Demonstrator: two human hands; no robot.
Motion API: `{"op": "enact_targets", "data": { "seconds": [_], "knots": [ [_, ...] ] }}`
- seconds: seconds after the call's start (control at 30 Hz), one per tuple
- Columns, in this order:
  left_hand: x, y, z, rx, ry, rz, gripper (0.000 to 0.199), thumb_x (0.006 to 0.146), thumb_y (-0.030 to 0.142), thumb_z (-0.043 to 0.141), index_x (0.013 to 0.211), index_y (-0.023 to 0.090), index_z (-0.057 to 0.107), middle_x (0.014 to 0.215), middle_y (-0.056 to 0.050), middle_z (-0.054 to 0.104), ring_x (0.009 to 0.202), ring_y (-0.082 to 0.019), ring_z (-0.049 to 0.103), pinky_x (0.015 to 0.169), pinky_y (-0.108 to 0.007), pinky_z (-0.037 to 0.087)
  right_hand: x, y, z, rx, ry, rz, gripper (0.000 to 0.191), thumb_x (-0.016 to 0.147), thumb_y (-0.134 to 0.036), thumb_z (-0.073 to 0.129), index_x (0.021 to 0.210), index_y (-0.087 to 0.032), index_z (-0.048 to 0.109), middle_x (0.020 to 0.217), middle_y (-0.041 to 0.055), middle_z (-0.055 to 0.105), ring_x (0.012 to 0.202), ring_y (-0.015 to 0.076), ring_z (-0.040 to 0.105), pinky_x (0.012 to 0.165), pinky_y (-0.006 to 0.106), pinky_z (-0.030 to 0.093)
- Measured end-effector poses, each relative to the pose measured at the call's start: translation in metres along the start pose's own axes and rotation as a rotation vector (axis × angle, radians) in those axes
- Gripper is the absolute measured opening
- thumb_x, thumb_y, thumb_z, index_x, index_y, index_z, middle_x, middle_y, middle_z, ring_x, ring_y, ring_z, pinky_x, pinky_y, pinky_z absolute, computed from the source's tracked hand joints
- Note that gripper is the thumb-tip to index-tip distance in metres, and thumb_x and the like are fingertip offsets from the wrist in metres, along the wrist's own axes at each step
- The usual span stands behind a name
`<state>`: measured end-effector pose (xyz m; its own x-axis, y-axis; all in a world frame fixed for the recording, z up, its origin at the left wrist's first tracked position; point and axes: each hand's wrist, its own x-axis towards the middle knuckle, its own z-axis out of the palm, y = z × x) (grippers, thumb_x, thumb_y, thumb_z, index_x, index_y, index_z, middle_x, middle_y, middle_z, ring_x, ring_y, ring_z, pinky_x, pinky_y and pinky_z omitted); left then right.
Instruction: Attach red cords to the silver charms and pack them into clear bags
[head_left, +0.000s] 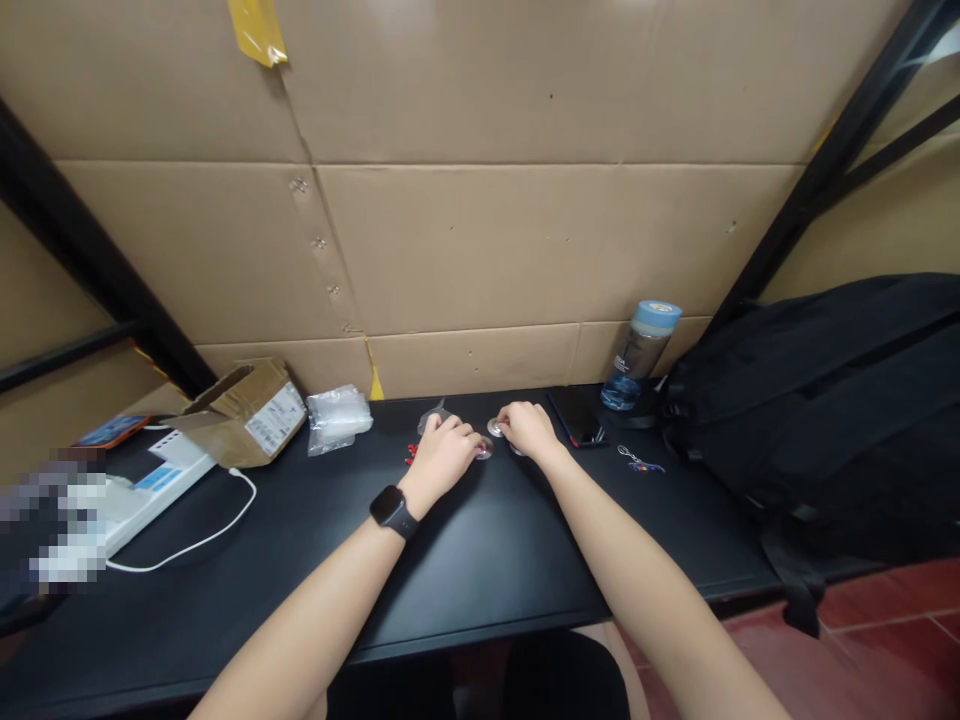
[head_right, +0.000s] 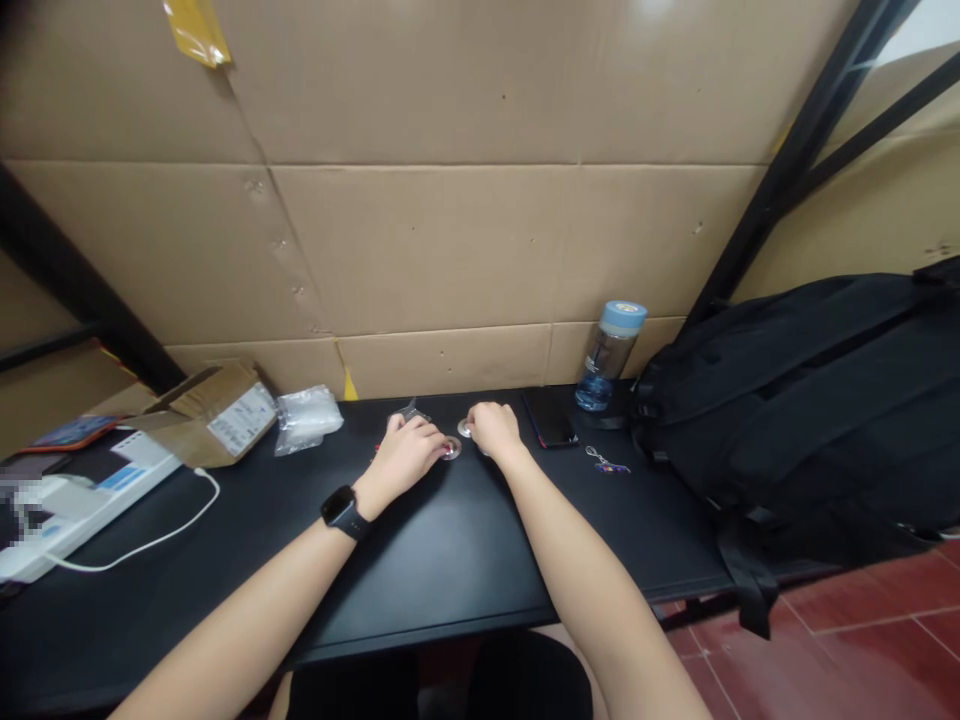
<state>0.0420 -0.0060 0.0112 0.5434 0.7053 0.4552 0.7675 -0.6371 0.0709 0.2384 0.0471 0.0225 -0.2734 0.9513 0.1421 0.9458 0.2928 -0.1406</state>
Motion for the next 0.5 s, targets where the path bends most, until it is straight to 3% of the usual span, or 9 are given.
{"op": "enact_targets", "data": {
  "seconds": [0.1,0.27,0.4,0.5],
  "knots": [
    [0.0,0.002,0.004,0.017,-0.002,0.012,0.013,0.097,0.029,0.06,0.099,0.028,0.073,0.094,-0.007,0.073,0.099,-0.026,0.056,0.087,-0.043,0.028,0.003,0.0,0.003,-0.016,-0.005,0.021,0.022,0.093,-0.02,0.058,0.097,-0.024,0.079,0.104,0.0089,0.078,0.103,0.0232,0.07,0.088,0.031,0.04],
    [0.002,-0.004,0.019,0.075,-0.025,-0.054,0.022,0.1,0.023,0.054,0.085,0.025,0.071,0.081,-0.005,0.071,0.1,-0.025,0.054,0.089,-0.045,0.026,0.008,-0.001,0.006,-0.056,0.008,0.042,0.023,0.092,-0.013,0.056,0.096,-0.018,0.079,0.102,0.014,0.078,0.101,0.0247,0.07,0.089,0.032,0.04],
    [0.003,-0.009,0.024,0.084,-0.004,-0.132,0.022,0.1,0.019,0.053,0.086,0.023,0.07,0.087,-0.006,0.072,0.102,-0.025,0.054,0.09,-0.046,0.027,0.007,-0.002,0.006,-0.079,0.041,0.023,0.021,0.09,-0.008,0.055,0.091,-0.013,0.076,0.1,0.0175,0.076,0.101,0.0271,0.069,0.087,0.033,0.039],
    [0.001,-0.01,0.017,0.106,0.011,-0.158,0.02,0.1,0.02,0.051,0.091,0.022,0.069,0.098,-0.007,0.07,0.108,-0.026,0.053,0.09,-0.046,0.029,0.004,0.0,0.002,-0.069,0.066,-0.002,0.019,0.095,-0.015,0.054,0.092,-0.015,0.073,0.103,0.0144,0.075,0.101,0.0254,0.067,0.085,0.032,0.04]
  ]
}}
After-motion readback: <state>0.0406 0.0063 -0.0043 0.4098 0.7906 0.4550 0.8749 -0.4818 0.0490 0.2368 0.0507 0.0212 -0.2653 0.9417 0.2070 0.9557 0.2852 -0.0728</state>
